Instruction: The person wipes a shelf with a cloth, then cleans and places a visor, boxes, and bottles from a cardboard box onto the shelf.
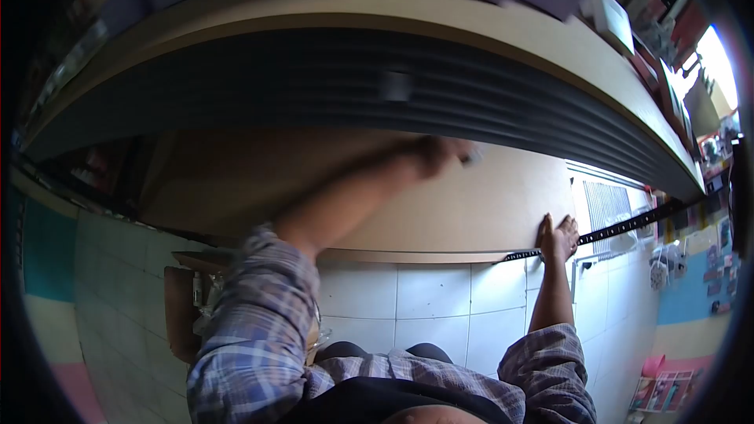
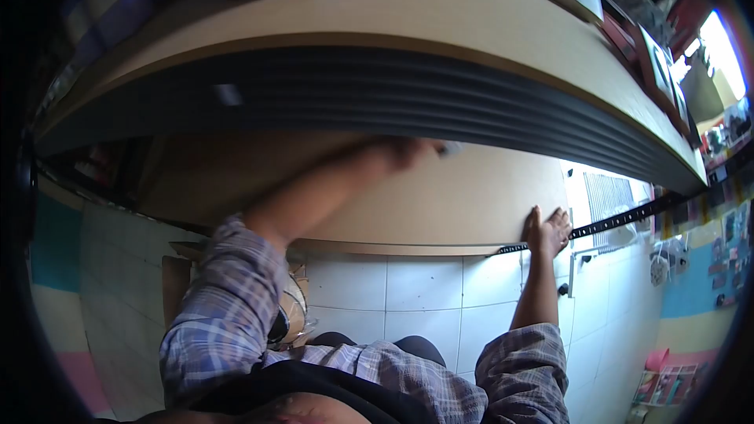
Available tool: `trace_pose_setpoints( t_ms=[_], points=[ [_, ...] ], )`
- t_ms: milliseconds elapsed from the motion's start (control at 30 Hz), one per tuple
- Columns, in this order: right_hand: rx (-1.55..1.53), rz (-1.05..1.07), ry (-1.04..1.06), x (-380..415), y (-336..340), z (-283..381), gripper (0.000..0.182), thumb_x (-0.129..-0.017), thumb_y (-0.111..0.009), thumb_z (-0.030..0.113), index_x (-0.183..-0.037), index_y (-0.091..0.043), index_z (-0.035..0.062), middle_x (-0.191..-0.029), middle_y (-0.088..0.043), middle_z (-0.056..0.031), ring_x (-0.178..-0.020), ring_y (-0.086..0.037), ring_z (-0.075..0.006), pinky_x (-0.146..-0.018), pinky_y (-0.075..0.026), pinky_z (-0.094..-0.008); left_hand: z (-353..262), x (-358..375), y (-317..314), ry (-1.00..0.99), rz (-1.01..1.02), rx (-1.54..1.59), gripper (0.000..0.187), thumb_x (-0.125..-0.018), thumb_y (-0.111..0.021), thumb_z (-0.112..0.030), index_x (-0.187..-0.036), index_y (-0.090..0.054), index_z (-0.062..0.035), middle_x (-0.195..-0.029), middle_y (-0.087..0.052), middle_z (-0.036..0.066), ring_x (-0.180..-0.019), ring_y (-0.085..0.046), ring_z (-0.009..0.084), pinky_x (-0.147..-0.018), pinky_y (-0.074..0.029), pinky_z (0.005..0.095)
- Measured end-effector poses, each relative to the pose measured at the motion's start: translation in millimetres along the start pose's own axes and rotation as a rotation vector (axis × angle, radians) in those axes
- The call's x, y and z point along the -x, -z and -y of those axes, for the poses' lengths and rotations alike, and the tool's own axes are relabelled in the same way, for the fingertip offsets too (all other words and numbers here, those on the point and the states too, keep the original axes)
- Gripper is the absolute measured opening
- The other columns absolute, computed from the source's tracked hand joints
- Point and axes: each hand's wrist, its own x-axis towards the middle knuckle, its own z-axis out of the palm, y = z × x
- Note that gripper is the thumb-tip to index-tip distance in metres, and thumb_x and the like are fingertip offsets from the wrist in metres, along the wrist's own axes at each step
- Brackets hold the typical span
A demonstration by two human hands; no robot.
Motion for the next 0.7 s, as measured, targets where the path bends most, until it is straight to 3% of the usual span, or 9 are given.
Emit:
trace_pose_setpoints(
  t_ms=[33,100,200,233,267,333,633,667,700],
  points=[
    [0.001,-0.03,0.025,-4.6,-6.6,-4.6,0.084,-0.089,-0.04,0.066,-0.149,-0.027,0.0085,-0.155,-0.024,-0.0132,-0.143,-0.019,-0.0334,-0.115,-0.016,-0.0479,34.6,-18.7,-43.0,-0.507,0.029,-0.737,0.035,-0.096,-0.047,-0.019,-0.13,-0.057,-0.0151,-0.14,-0.049,0.007,-0.128,-0.045,0.0237,-0.108,-0.036,0.0388],
    [-0.033,-0.037,0.031,-5.1,-6.2,-6.6,0.085,-0.088,-0.042,0.066,-0.148,-0.029,0.0082,-0.155,-0.025,-0.0132,-0.143,-0.019,-0.0327,-0.115,-0.016,-0.0481,28.7,-27.2,-95.4,-0.586,0.04,-0.815,0.035,-0.085,-0.058,-0.006,-0.12,-0.062,-0.0112,-0.13,-0.058,0.01,-0.122,-0.053,0.0273,-0.109,-0.036,0.0415],
    [-0.085,-0.035,0.006,3.8,6.6,-1.7,0.086,-0.086,-0.043,0.067,-0.147,-0.031,0.0084,-0.154,-0.027,-0.013,-0.143,-0.019,-0.0326,-0.114,-0.017,-0.0484,45.6,-59.3,-82.3,-0.403,0.091,-0.818,0.044,-0.081,-0.06,-0.002,-0.123,-0.061,-0.0157,-0.135,-0.054,0.01,-0.126,-0.049,0.0256,-0.109,-0.036,0.0416],
    [-0.093,-0.061,0.015,1.1,0.2,-4.5,0.085,-0.087,-0.043,0.067,-0.147,-0.032,0.0083,-0.154,-0.026,-0.0127,-0.143,-0.019,-0.0325,-0.114,-0.017,-0.0479,31.2,-76.4,-52.3,0.018,0.178,-0.461,0.035,-0.087,-0.056,-0.004,-0.12,-0.062,-0.0139,-0.133,-0.055,0.012,-0.127,-0.048,0.0227,-0.106,-0.037,0.0392],
    [-0.091,-0.063,0.019,1.0,-1.4,-4.8,0.085,-0.087,-0.043,0.067,-0.147,-0.032,0.0081,-0.154,-0.026,-0.0128,-0.143,-0.019,-0.0324,-0.114,-0.017,-0.0475,39.0,-76.3,-56.2,0.028,0.188,-0.465,0.035,-0.087,-0.056,-0.004,-0.12,-0.062,-0.0139,-0.133,-0.055,0.012,-0.127,-0.048,0.0227,-0.106,-0.037,0.0392],
    [-0.086,-0.065,0.023,1.8,0.2,-5.2,0.084,-0.087,-0.043,0.066,-0.147,-0.032,0.0074,-0.154,-0.026,-0.0132,-0.143,-0.019,-0.0327,-0.114,-0.017,-0.0469,61.3,-69.9,29.1,0.065,0.097,-0.514,0.034,-0.088,-0.055,-0.007,-0.121,-0.061,-0.0127,-0.133,-0.055,0.012,-0.126,-0.048,0.0227,-0.106,-0.038,0.0391],
    [-0.106,-0.044,0.026,5.8,8.9,-5.0,0.084,-0.089,-0.042,0.063,-0.148,-0.028,0.0054,-0.155,-0.024,-0.0152,-0.143,-0.018,-0.0372,-0.115,-0.015,-0.0477,117.1,345.6,213.2,0.18,-0.403,-0.766,0.033,-0.093,-0.05,-0.017,-0.124,-0.056,-0.0075,-0.133,-0.053,0.012,-0.122,-0.048,0.0226,-0.104,-0.038,0.0383],
    [-0.102,-0.047,0.03,6.1,8.4,-5.4,0.084,-0.089,-0.042,0.063,-0.148,-0.028,0.0051,-0.155,-0.024,-0.0156,-0.143,-0.018,-0.0379,-0.115,-0.015,-0.0477,110.1,303.3,321.7,0.209,-0.463,-0.789,0.034,-0.093,-0.05,-0.018,-0.124,-0.056,-0.0069,-0.133,-0.053,0.012,-0.122,-0.048,0.0226,-0.104,-0.038,0.0382],
    [-0.095,-0.049,0.036,4.9,6.4,-6.0,0.084,-0.089,-0.041,0.063,-0.148,-0.027,0.0048,-0.155,-0.024,-0.016,-0.143,-0.018,-0.0385,-0.115,-0.015,-0.0477,113.0,308.7,326.4,0.241,-0.523,-0.81,0.034,-0.094,-0.05,-0.019,-0.125,-0.055,-0.0063,-0.133,-0.053,0.011,-0.121,-0.049,0.0226,-0.103,-0.039,0.0381]
  ],
)
